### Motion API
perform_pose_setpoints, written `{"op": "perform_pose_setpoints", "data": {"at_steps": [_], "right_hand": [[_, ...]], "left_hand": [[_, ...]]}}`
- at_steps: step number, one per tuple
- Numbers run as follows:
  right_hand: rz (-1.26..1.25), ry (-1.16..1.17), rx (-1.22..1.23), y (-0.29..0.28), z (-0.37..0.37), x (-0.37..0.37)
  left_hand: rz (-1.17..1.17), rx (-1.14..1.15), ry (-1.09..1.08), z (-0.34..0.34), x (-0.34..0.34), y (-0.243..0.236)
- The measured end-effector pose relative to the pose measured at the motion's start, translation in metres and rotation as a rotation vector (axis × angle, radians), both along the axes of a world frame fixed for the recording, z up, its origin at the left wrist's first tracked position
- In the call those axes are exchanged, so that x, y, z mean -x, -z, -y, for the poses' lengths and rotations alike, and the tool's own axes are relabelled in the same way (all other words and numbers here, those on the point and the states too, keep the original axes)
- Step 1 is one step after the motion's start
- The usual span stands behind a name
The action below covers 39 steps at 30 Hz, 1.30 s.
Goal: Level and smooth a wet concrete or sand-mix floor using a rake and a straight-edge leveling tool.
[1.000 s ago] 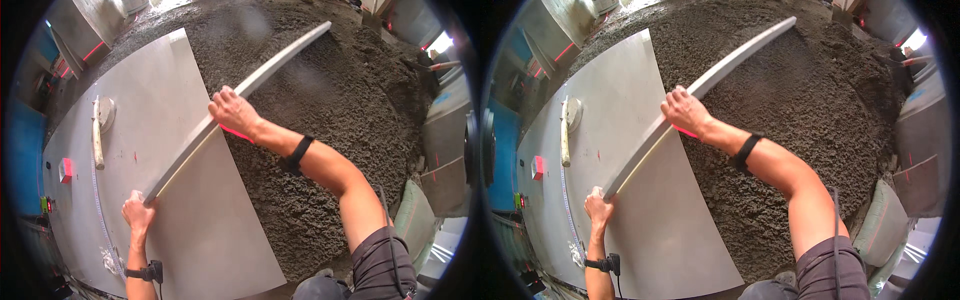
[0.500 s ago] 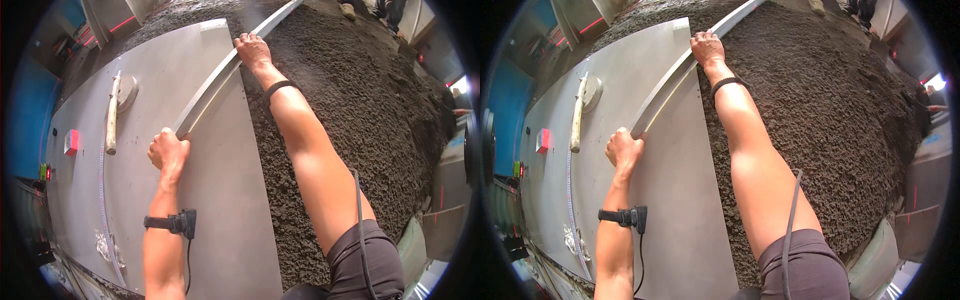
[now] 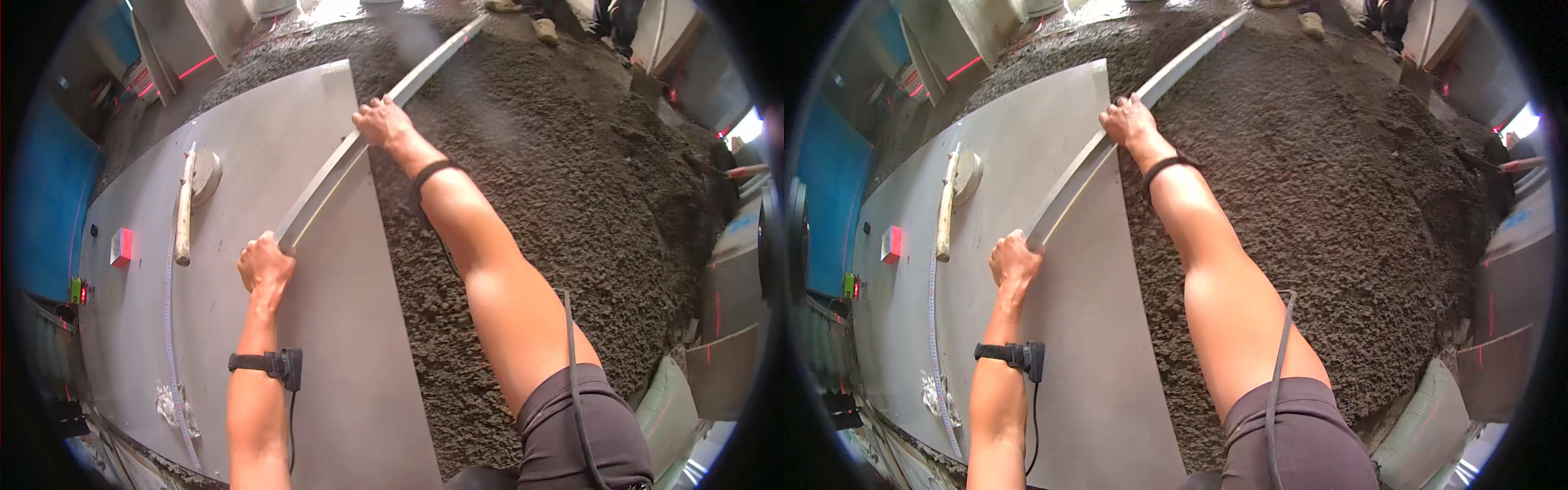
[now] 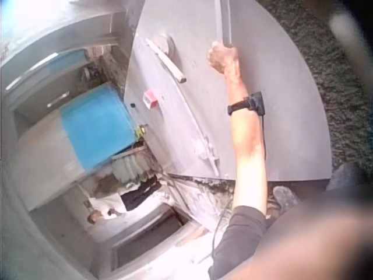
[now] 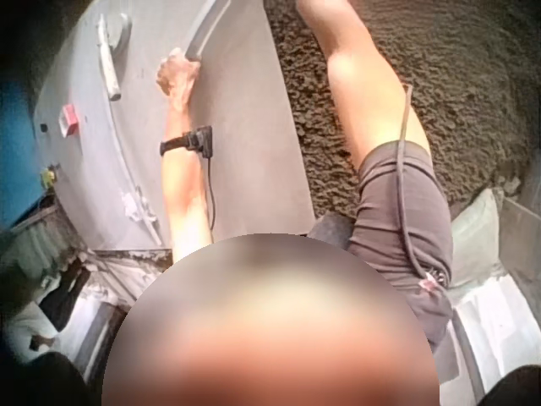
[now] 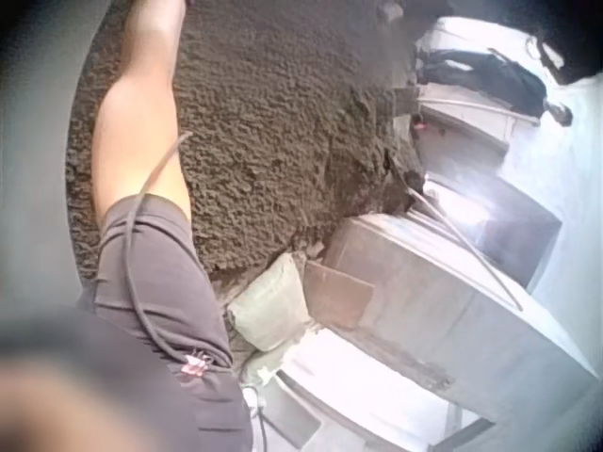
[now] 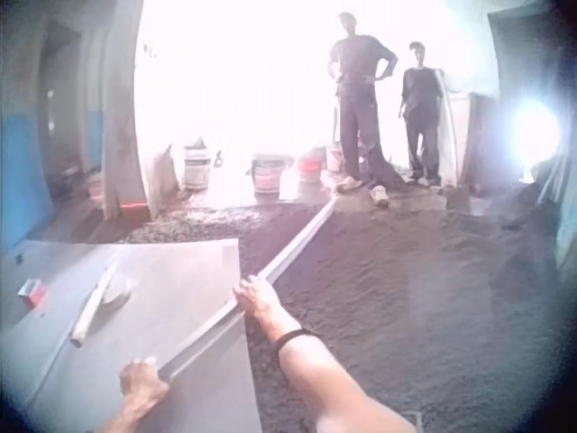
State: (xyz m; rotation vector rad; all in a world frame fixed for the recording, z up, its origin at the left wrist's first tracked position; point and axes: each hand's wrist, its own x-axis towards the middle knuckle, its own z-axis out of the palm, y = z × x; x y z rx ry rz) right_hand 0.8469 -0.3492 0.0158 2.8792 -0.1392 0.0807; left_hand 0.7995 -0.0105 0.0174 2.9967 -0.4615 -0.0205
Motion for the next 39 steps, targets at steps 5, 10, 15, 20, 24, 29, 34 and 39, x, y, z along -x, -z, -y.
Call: {"op": "perform_pose_setpoints", "data": {"at_steps": [5, 10, 15, 20, 24, 29, 34, 39], "right_hand": [[0.035, 0.011, -0.075, 0.001, 0.011, 0.045], [0.044, 0.067, -0.123, 0.004, 0.016, 0.084], [0.032, 0.057, -0.150, -0.003, -0.004, 0.114], [0.172, -0.018, -0.142, 0.010, -0.016, 0.166], [0.183, -0.089, -0.146, 0.004, -0.055, 0.220], [0.254, -0.287, -0.187, 0.016, -0.074, 0.256], [0.362, -0.279, -0.120, 0.021, -0.055, 0.189], [0.196, -0.169, -0.103, 0.023, -0.022, 0.112]], "left_hand": [[-0.017, -0.027, 0.144, -0.005, 0.001, -0.004], [0.002, -0.019, 0.237, -0.006, 0.012, 0.004], [-0.034, -0.056, 0.329, -0.035, 0.021, 0.011], [-0.047, -0.046, 0.402, -0.060, 0.045, 0.012], [-0.083, -0.073, 0.400, -0.103, 0.091, -0.001], [-0.065, -0.009, 0.363, -0.141, 0.139, 0.003], [-0.025, -0.002, 0.227, -0.113, 0.105, 0.001], [-0.002, -0.016, 0.188, -0.068, 0.050, 0.004]]}}
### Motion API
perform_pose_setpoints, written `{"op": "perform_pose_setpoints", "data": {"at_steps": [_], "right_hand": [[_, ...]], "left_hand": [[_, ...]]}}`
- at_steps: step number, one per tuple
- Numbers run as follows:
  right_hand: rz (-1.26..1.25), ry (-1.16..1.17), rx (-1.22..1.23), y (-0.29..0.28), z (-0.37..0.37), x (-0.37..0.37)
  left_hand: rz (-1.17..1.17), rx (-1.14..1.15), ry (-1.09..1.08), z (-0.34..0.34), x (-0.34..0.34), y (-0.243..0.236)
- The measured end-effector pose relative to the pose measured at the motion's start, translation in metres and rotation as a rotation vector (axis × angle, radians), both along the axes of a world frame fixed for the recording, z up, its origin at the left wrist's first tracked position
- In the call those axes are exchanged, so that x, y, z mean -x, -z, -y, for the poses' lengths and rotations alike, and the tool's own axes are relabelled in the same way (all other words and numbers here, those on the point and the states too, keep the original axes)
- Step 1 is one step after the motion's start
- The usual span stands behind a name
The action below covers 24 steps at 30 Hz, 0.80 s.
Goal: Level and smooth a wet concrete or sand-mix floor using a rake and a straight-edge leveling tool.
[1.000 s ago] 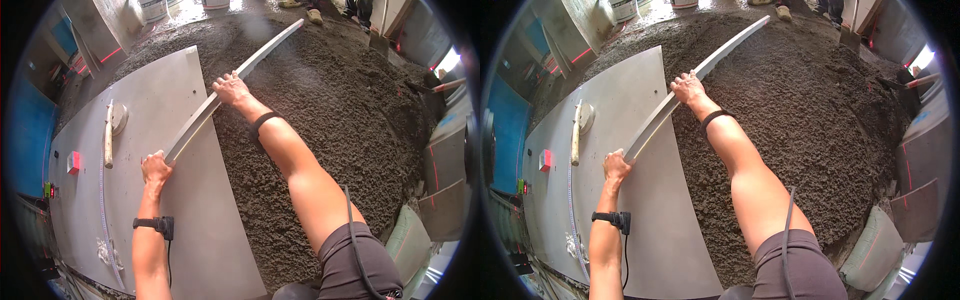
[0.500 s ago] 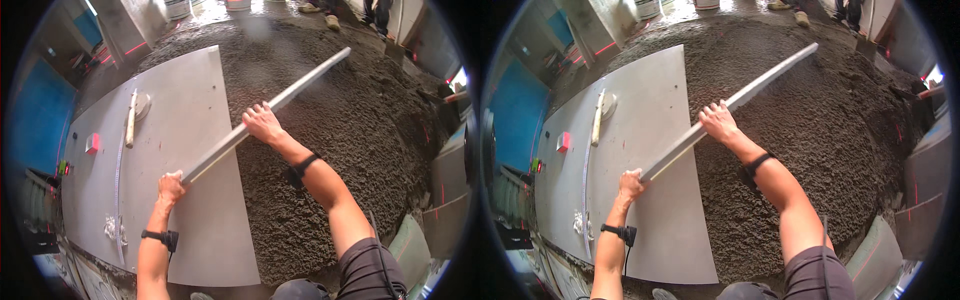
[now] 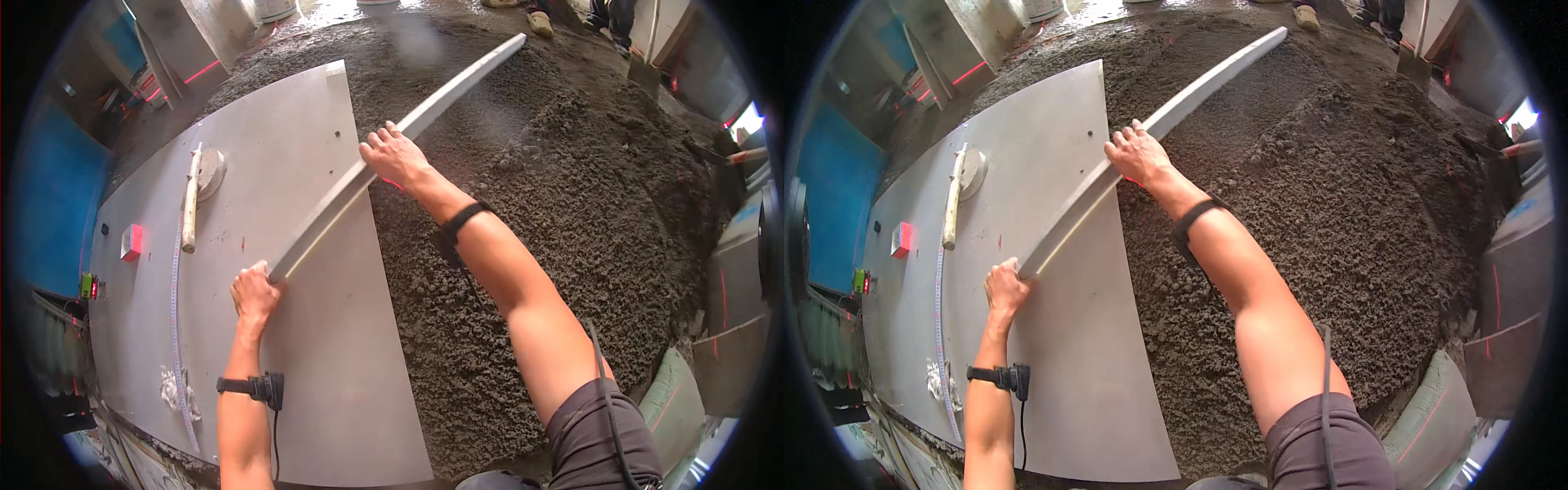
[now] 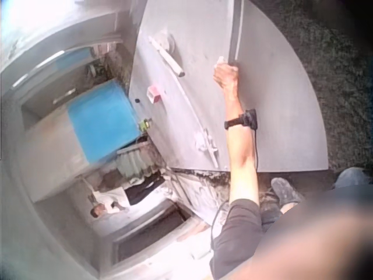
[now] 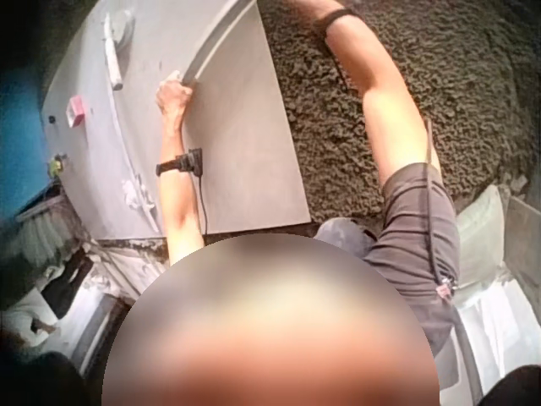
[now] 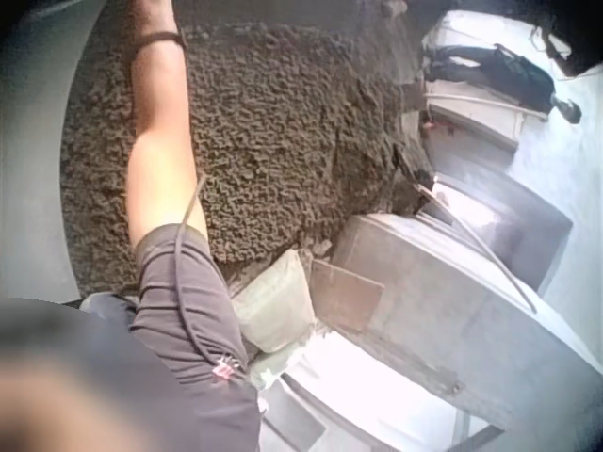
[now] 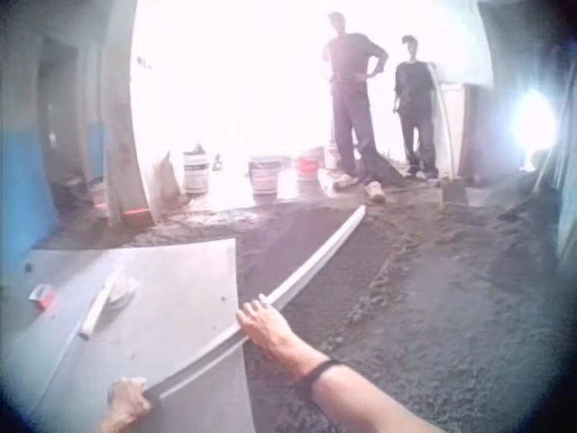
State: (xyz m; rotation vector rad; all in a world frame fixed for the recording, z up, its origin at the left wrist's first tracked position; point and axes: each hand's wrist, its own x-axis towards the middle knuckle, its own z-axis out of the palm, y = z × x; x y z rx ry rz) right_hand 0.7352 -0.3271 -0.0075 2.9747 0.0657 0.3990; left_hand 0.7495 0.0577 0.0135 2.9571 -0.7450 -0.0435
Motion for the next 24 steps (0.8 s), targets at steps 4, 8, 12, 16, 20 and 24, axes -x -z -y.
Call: {"op": "perform_pose_setpoints", "data": {"at_steps": [4, 8, 12, 16, 20, 24], "right_hand": [[-0.007, 0.061, 0.053, -0.010, 0.012, -0.044], [-0.044, 0.159, 0.051, -0.008, 0.020, -0.071], [-0.112, 0.226, 0.025, -0.015, 0.036, -0.086], [-0.216, 0.177, 0.018, -0.024, 0.039, -0.082], [-0.166, 0.300, 0.054, -0.021, 0.078, -0.047], [-0.171, 0.282, 0.059, -0.023, 0.110, 0.005]], "left_hand": [[-0.025, 0.009, -0.083, 0.025, -0.018, -0.005], [-0.009, 0.013, -0.143, 0.056, -0.011, -0.002], [-0.062, 0.036, -0.198, 0.085, 0.003, -0.005], [-0.112, 0.013, -0.146, 0.076, -0.010, -0.005], [-0.063, 0.034, 0.021, 0.103, -0.033, 0.000], [-0.021, -0.014, 0.139, 0.126, -0.025, -0.003]]}}
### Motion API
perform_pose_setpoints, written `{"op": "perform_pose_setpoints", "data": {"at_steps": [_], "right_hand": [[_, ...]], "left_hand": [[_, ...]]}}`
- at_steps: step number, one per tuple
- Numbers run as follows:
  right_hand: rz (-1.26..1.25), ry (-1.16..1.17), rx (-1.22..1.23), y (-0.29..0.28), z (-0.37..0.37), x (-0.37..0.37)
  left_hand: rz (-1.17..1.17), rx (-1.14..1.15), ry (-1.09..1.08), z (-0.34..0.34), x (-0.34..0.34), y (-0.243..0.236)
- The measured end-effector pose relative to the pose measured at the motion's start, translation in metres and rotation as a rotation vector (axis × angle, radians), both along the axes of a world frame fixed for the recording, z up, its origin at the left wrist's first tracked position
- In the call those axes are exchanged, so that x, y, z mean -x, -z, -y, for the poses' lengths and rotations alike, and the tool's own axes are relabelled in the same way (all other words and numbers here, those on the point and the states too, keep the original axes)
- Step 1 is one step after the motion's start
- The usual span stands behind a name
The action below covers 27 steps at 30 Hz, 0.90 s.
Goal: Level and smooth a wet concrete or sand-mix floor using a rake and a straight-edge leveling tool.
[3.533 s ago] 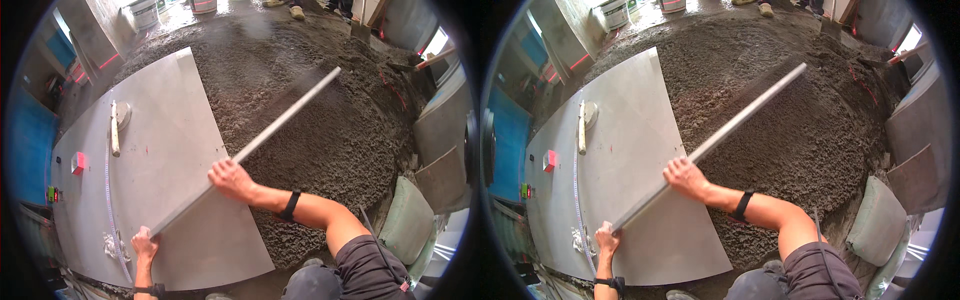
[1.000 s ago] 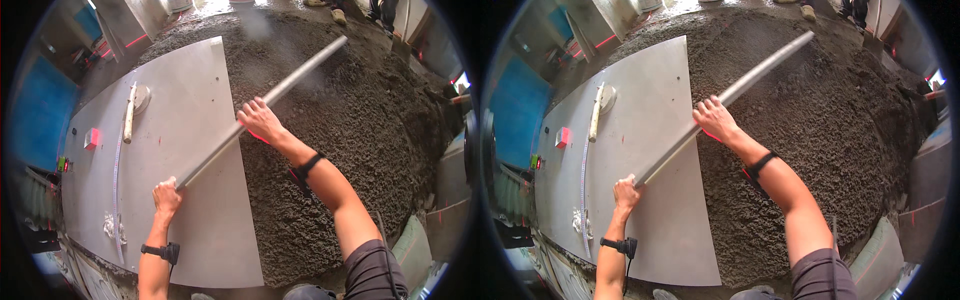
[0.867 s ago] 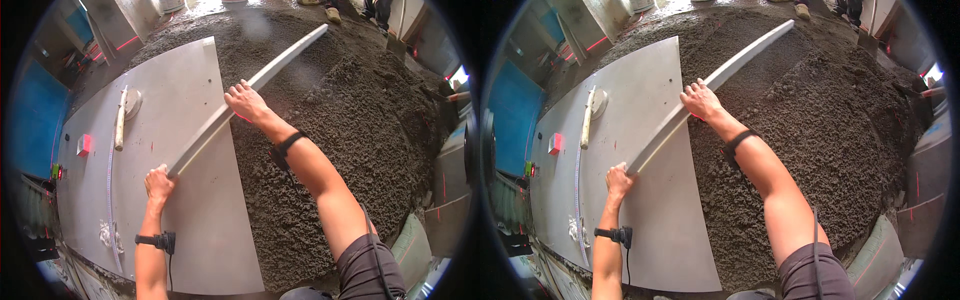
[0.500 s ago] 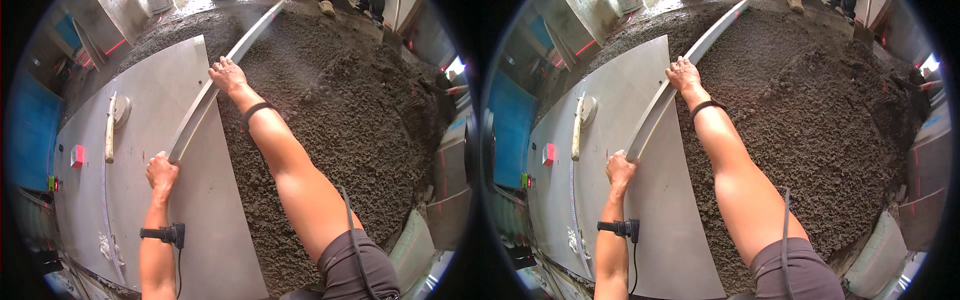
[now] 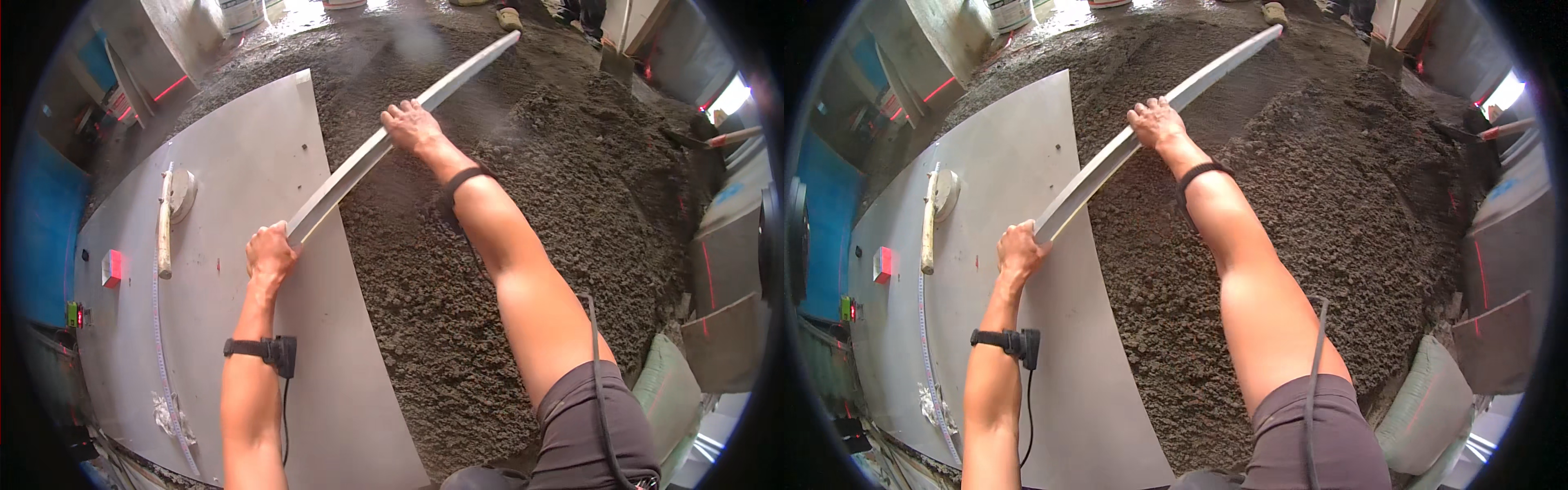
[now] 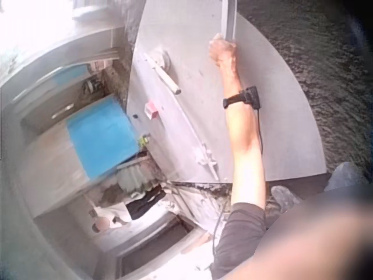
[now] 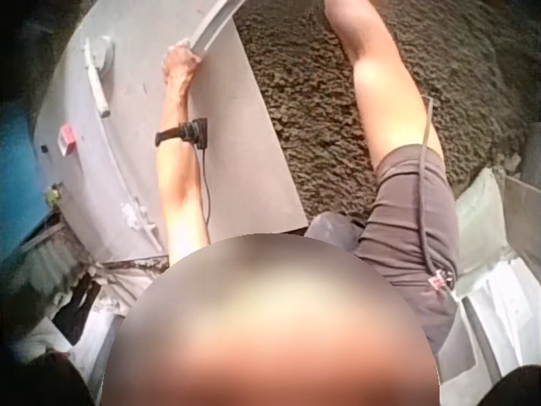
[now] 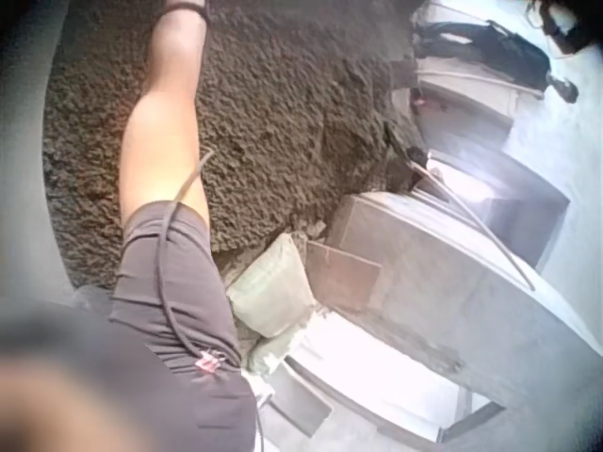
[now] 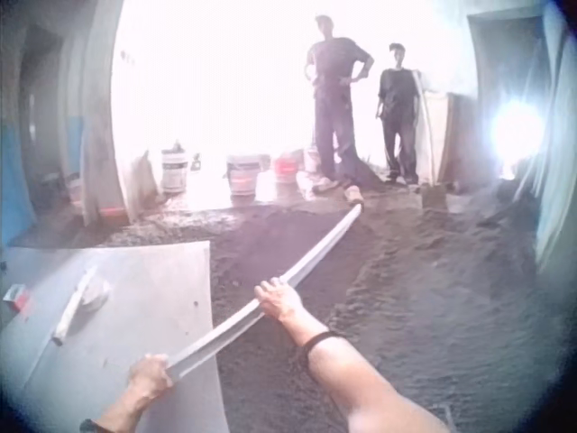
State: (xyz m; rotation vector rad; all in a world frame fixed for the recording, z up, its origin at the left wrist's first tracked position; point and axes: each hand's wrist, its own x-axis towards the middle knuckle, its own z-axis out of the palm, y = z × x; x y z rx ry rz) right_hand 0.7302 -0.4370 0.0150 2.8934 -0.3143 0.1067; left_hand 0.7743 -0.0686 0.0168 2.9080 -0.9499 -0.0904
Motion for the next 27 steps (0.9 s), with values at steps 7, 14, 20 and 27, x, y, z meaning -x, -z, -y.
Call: {"op": "perform_pose_setpoints", "data": {"at_steps": [7, 14, 20, 27], "right_hand": [[0.016, 0.031, -0.098, 0.009, -0.019, 0.071], [-0.041, -0.007, -0.114, -0.001, -0.049, 0.106], [0.050, -0.088, -0.156, 0.005, -0.104, 0.157], [0.072, -0.163, -0.232, 0.008, -0.103, 0.185]], "left_hand": [[0.031, -0.055, 0.219, -0.024, -0.005, 0.001], [-0.132, 0.055, 0.264, -0.063, 0.028, 0.000], [-0.131, 0.013, 0.233, -0.126, 0.073, 0.000], [-0.109, -0.005, 0.194, -0.191, 0.116, 0.001]]}}
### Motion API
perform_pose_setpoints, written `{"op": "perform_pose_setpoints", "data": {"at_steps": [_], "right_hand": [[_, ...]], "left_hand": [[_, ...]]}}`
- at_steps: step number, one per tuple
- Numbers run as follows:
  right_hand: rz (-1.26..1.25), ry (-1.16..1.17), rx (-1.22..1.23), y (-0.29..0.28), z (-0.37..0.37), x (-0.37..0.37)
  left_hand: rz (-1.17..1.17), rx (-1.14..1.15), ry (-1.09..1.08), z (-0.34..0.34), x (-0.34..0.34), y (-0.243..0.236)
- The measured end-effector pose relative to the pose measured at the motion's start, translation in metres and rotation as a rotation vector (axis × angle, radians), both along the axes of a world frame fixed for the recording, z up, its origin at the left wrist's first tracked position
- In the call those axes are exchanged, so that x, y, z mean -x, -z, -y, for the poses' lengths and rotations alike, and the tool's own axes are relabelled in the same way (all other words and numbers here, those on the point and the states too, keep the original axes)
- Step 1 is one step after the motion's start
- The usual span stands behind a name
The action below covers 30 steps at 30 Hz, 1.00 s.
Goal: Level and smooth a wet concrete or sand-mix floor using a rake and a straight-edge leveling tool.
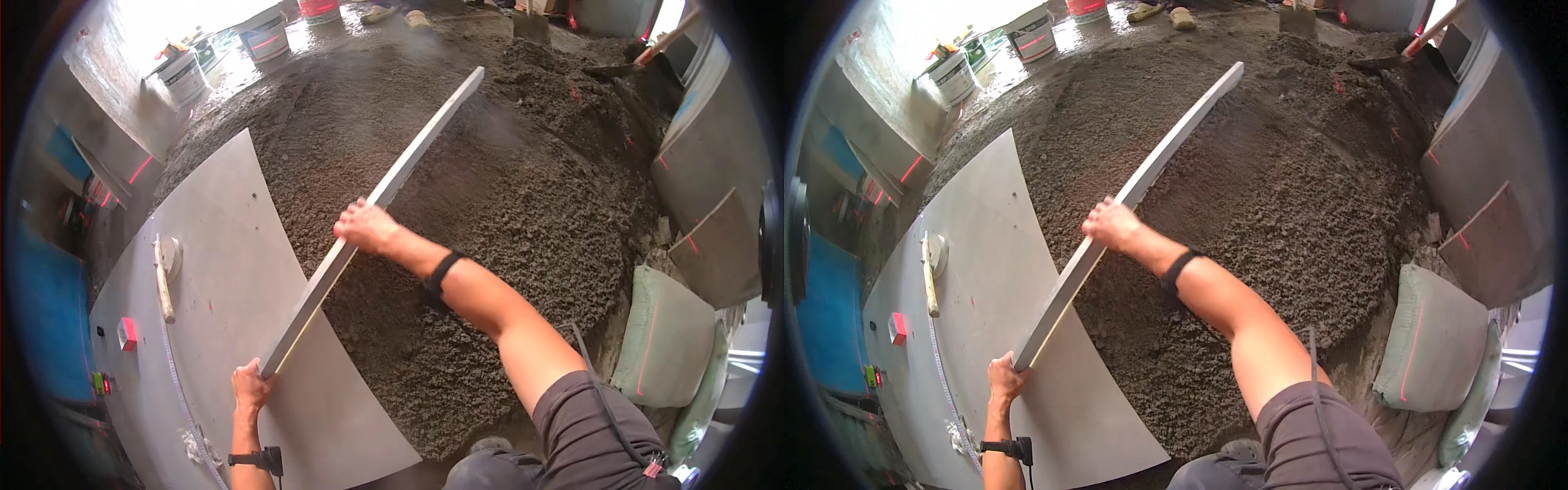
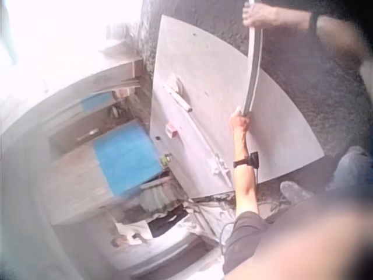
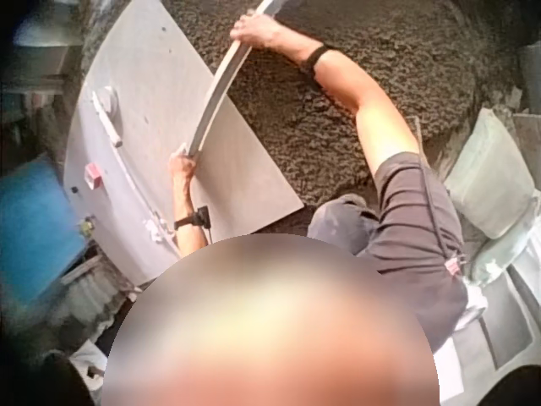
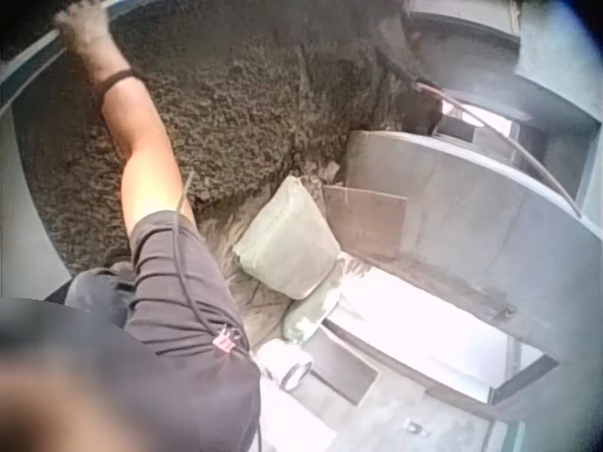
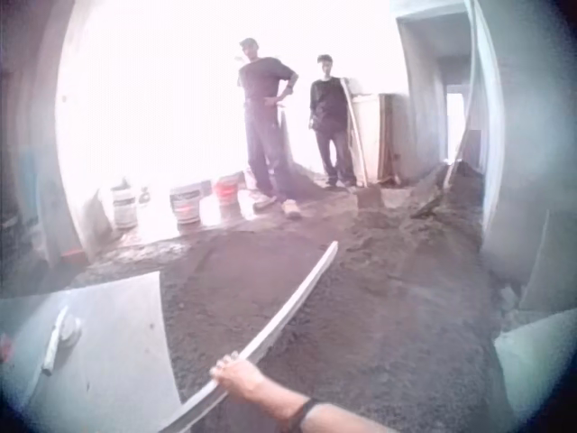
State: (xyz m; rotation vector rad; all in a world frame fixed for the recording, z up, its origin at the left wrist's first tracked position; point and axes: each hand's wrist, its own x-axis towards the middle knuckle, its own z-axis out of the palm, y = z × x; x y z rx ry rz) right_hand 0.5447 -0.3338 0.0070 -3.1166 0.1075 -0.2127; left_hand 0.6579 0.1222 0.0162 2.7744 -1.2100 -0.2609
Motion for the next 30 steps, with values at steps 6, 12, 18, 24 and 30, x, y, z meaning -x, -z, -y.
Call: {"op": "perform_pose_setpoints", "data": {"at_steps": [6, 12, 18, 24, 30], "right_hand": [[-0.145, 0.237, 0.155, -0.002, 0.093, 0.021], [-0.109, 0.170, 0.067, -0.001, 0.068, 0.045], [0.047, 0.116, -0.021, -0.003, 0.009, 0.118], [-0.032, 0.128, -0.069, 0.001, -0.025, 0.187], [0.113, 0.122, 0.054, 0.014, 0.015, 0.155]], "left_hand": [[-0.047, 0.037, 0.026, 0.060, 0.012, 0.005], [-0.071, 0.026, 0.064, 0.033, 0.029, 0.001], [-0.037, -0.032, 0.075, -0.030, 0.077, -0.011], [-0.086, -0.001, 0.089, -0.063, 0.129, -0.004], [0.011, 0.044, 0.089, -0.035, 0.119, 0.007]]}}
